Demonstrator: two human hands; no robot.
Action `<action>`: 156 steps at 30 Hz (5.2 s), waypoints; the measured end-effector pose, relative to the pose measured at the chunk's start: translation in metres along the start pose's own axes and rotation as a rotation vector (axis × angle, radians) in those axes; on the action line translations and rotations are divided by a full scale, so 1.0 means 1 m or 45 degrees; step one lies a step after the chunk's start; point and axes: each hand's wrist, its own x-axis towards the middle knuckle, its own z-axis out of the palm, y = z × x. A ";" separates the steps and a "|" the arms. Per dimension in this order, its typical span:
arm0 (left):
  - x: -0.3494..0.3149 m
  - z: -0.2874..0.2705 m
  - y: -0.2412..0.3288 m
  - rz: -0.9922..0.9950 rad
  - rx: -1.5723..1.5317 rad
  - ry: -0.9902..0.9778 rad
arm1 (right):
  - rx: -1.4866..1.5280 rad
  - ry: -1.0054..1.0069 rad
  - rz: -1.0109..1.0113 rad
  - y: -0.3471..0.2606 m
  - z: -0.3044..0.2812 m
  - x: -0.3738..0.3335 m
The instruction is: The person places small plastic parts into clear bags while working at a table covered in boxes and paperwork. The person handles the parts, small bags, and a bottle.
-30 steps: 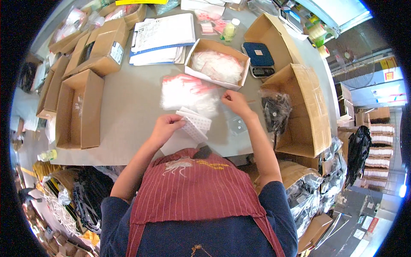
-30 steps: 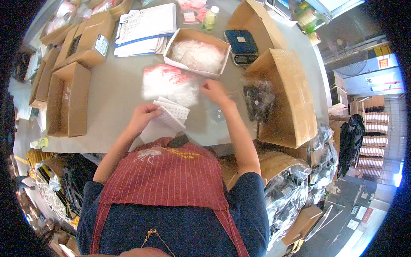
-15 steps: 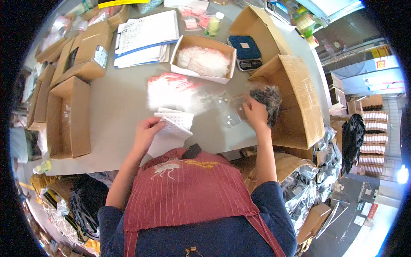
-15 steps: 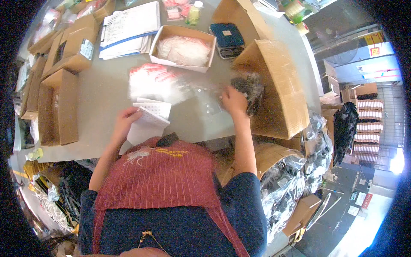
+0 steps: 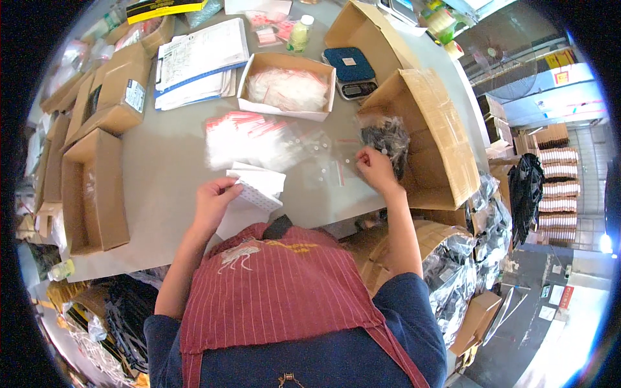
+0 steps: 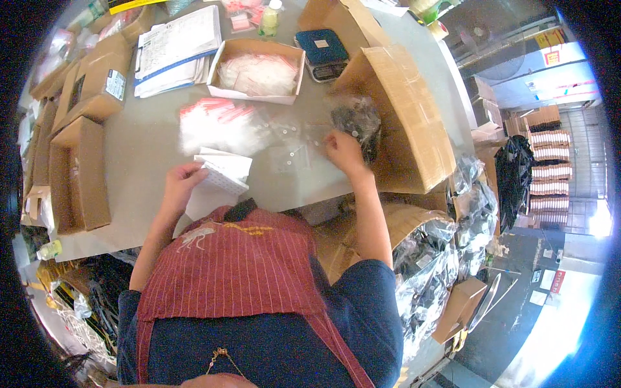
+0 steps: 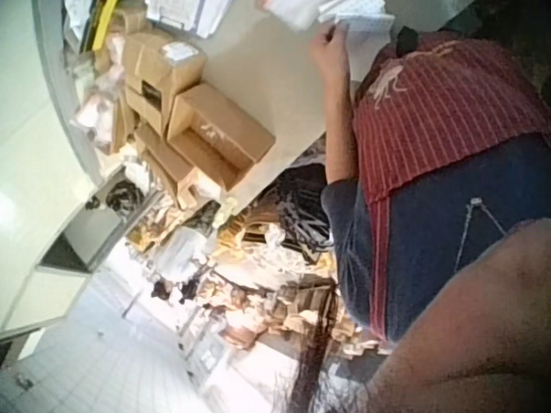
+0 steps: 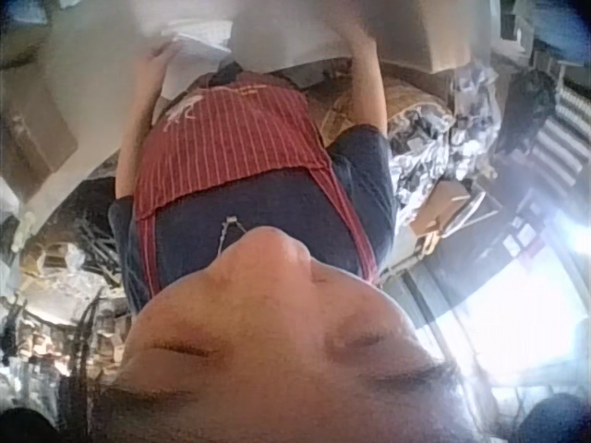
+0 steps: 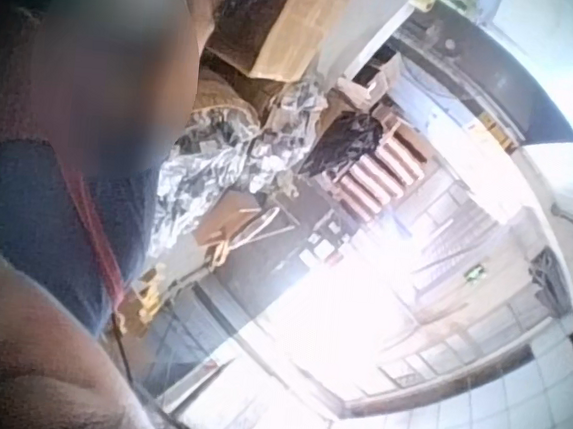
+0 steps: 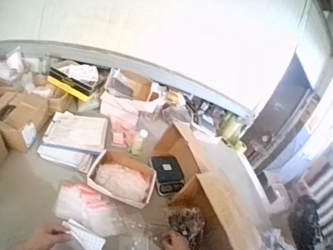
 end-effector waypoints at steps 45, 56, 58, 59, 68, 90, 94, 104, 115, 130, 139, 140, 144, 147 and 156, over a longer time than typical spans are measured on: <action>0.008 -0.010 -0.009 -0.063 -0.116 0.292 | 0.316 0.048 0.339 -0.062 0.054 -0.034; 0.007 -0.014 -0.003 -0.059 -0.082 0.210 | 0.420 -0.106 0.347 -0.062 0.067 -0.049; 0.006 -0.014 -0.005 -0.088 -0.148 0.220 | 0.288 -0.063 0.266 -0.065 0.072 -0.051; 0.006 -0.014 -0.004 -0.089 -0.147 0.215 | 0.288 -0.061 0.271 -0.067 0.075 -0.052; 0.003 -0.012 0.000 -0.081 -0.118 0.269 | 0.025 -0.045 0.383 -0.063 0.037 -0.035; 0.004 -0.009 -0.005 -0.012 0.028 0.135 | 0.142 0.065 -0.242 -0.165 0.032 0.000; 0.002 -0.002 0.009 0.023 0.053 0.089 | 0.243 0.122 -0.751 -0.229 0.069 -0.001; 0.001 0.003 0.004 -0.097 -0.120 0.066 | -0.085 0.263 -1.040 -0.235 0.101 -0.004; 0.007 -0.024 -0.013 -0.165 -0.256 0.110 | 0.123 -0.113 -0.215 -0.101 0.037 0.057; 0.007 -0.029 -0.020 -0.163 -0.287 0.145 | -0.504 -0.182 -0.118 -0.083 0.039 0.078; 0.006 -0.030 -0.016 -0.188 -0.293 0.160 | 0.088 -0.369 -0.344 -0.103 0.080 0.092; 0.006 -0.031 -0.017 -0.194 -0.299 0.159 | 0.001 -0.357 -0.347 -0.105 0.083 0.092; 0.005 -0.033 -0.021 -0.194 -0.346 0.152 | -0.263 -0.116 -0.483 -0.107 0.091 0.086; 0.003 -0.037 -0.031 -0.175 -0.312 0.231 | -0.444 -0.106 -0.168 -0.113 0.081 0.082; -0.001 -0.057 -0.047 -0.235 -0.464 0.331 | 0.085 0.274 0.220 -0.027 0.011 0.051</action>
